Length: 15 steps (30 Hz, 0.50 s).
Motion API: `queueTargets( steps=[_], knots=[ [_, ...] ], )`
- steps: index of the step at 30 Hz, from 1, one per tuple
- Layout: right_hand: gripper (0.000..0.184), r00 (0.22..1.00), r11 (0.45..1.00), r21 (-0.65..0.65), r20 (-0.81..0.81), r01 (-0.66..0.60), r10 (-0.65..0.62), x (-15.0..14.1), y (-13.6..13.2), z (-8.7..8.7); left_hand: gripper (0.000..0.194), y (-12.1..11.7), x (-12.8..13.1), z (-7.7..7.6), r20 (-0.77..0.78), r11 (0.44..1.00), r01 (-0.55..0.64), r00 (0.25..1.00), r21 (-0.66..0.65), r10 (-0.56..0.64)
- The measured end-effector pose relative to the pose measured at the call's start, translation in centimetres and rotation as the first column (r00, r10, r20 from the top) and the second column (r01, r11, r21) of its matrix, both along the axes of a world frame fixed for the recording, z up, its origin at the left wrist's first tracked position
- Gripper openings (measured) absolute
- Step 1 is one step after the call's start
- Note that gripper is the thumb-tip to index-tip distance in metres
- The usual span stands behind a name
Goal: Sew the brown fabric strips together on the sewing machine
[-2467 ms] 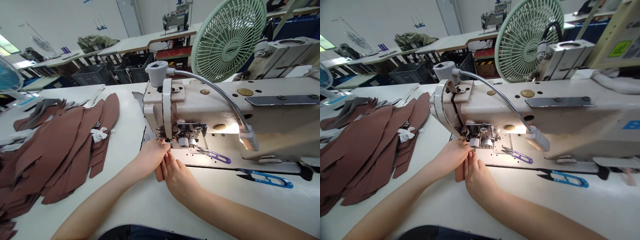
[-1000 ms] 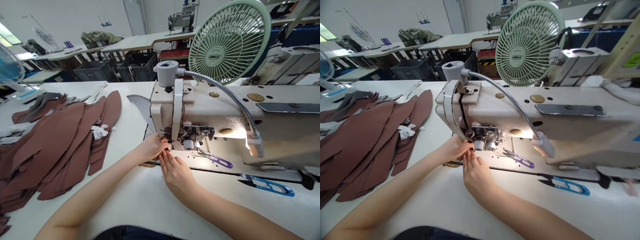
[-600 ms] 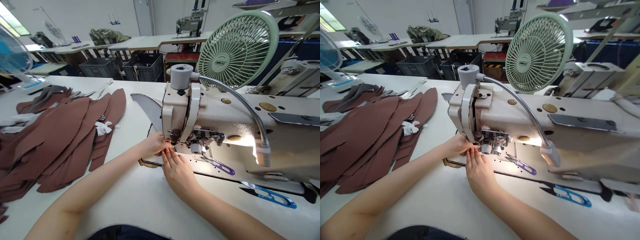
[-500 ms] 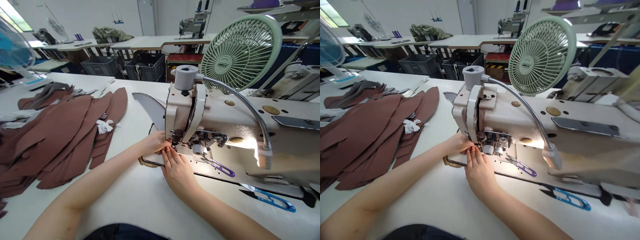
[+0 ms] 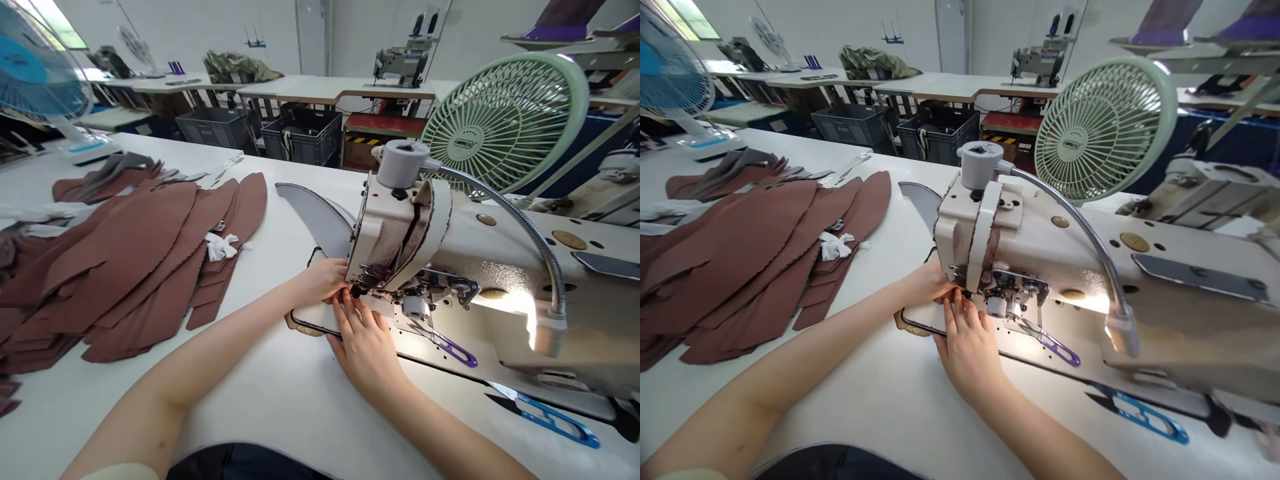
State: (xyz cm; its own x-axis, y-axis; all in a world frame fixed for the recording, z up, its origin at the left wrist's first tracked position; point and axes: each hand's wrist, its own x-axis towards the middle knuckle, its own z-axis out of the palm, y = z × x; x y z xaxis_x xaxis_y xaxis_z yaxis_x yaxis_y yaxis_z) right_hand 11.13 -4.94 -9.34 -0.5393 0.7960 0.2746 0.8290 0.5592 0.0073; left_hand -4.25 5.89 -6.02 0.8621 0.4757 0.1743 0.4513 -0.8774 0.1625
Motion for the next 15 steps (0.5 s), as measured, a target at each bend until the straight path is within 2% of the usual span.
queueTargets(
  steps=[6, 15],
  knots=[
    [0.049, 1.0, 0.998, 0.061, 0.016, -0.018, 0.017, 0.1, -0.1, 0.0, 0.018, -0.1, -0.1, 0.1, -0.009, 1.0, 0.029, 1.0, 0.002, -0.029],
    [0.043, 0.999, 0.997, 0.066, -0.016, -0.049, 0.05, 0.2, -0.2, 0.3, 0.019, 0.0, -0.4, -0.8, 0.028, 1.0, 0.018, 0.999, -0.002, -0.018]
  ],
)
